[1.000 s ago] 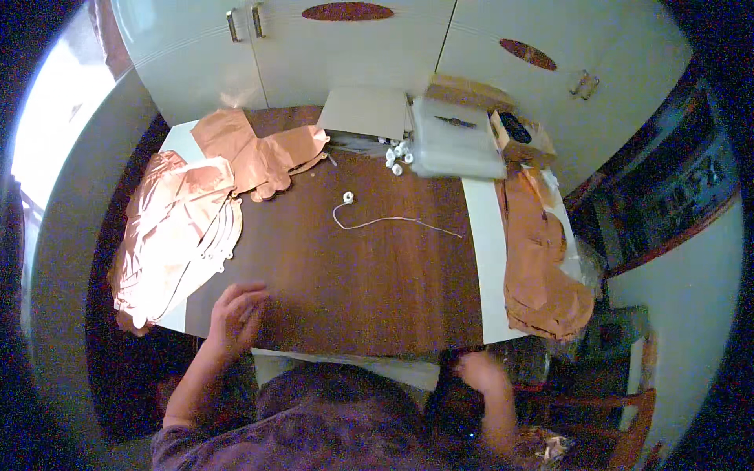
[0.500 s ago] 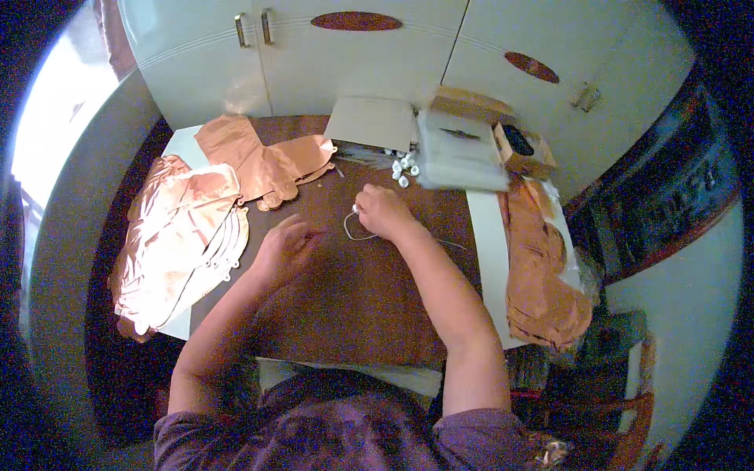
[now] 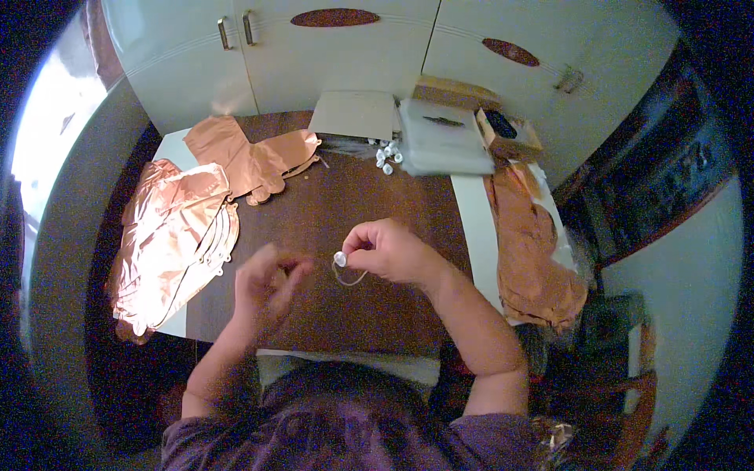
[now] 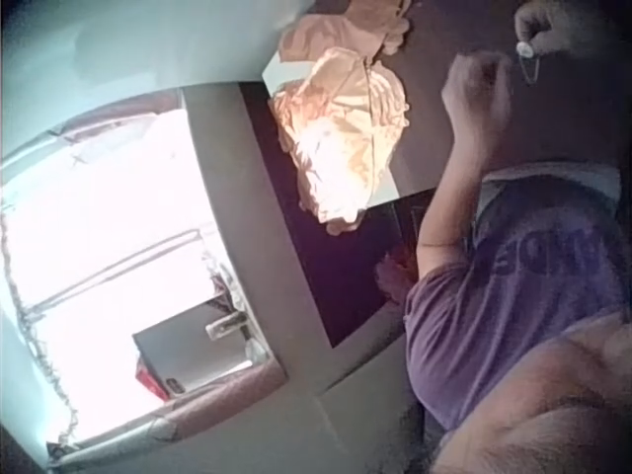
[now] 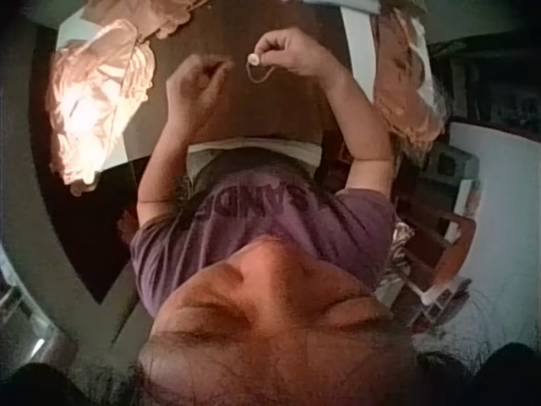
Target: Folding and placing metallic balloons into plastic sleeves with cardboard backing.
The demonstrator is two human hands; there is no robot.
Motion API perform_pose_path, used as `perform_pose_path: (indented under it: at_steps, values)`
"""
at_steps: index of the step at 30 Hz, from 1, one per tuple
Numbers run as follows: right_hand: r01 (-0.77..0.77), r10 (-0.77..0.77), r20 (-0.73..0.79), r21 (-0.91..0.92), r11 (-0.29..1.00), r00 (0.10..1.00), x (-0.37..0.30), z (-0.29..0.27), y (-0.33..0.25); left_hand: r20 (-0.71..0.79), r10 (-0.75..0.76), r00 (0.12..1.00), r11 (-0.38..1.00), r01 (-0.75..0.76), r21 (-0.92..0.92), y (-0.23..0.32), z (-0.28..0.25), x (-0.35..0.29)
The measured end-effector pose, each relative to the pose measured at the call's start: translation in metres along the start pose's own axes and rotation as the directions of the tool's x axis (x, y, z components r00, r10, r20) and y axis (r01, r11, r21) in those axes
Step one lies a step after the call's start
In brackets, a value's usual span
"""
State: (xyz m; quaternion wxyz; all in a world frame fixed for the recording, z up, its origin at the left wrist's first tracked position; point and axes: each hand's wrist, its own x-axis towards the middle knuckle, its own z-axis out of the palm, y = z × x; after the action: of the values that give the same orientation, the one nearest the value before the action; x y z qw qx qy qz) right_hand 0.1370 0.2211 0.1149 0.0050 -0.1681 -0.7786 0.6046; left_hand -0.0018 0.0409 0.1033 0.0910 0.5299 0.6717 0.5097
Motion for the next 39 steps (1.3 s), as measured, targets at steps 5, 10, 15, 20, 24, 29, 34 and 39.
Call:
perform_pose_path:
  at_steps: [5, 10, 15, 20, 24, 29, 34, 39]
  values:
    - [0.041, -0.025, -0.183, 0.082, 0.996, 0.983, -0.023, 0.043, -0.002, 0.084, -0.331, 0.940, 0.800, 0.327, -0.503, 0.006, 0.016, -0.042]
    - [0.121, -0.079, -0.196, 0.212, 0.970, 0.977, -0.039, 0.074, -0.001, 0.100, -0.246, 0.964, 0.861, 0.265, -0.435, 0.006, 0.012, -0.050]
    - [0.181, -0.152, -0.181, 0.160, 0.970, 0.972, -0.045, 0.076, -0.002, 0.172, -0.302, 0.938, 0.882, 0.343, -0.323, 0.007, -0.003, -0.053]
    - [0.426, -0.462, -0.281, -0.181, 0.886, 0.841, -0.041, 0.070, 0.013, 0.259, -0.342, 0.903, 0.738, 0.428, -0.522, 0.004, -0.009, -0.053]
    - [0.319, -0.271, -0.170, 0.454, 0.832, 0.947, -0.039, 0.092, 0.022, 0.224, -0.323, 0.920, 0.586, 0.380, -0.716, 0.004, -0.006, -0.054]
    - [0.069, 0.007, -0.195, 0.382, 0.922, 0.981, -0.036, 0.106, 0.026, 0.163, -0.284, 0.945, 0.660, 0.316, -0.681, 0.004, -0.009, -0.059]
    - [0.343, -0.375, -0.368, -0.151, 0.927, 0.851, -0.041, 0.122, 0.024, 0.006, -0.240, 0.971, 0.751, 0.190, -0.633, 0.002, -0.001, -0.058]
    - [0.402, -0.609, -0.075, -0.686, 0.606, 0.790, -0.061, 0.104, -0.011, 0.057, 0.078, 0.995, 0.993, -0.072, -0.097, -0.001, -0.006, -0.056]
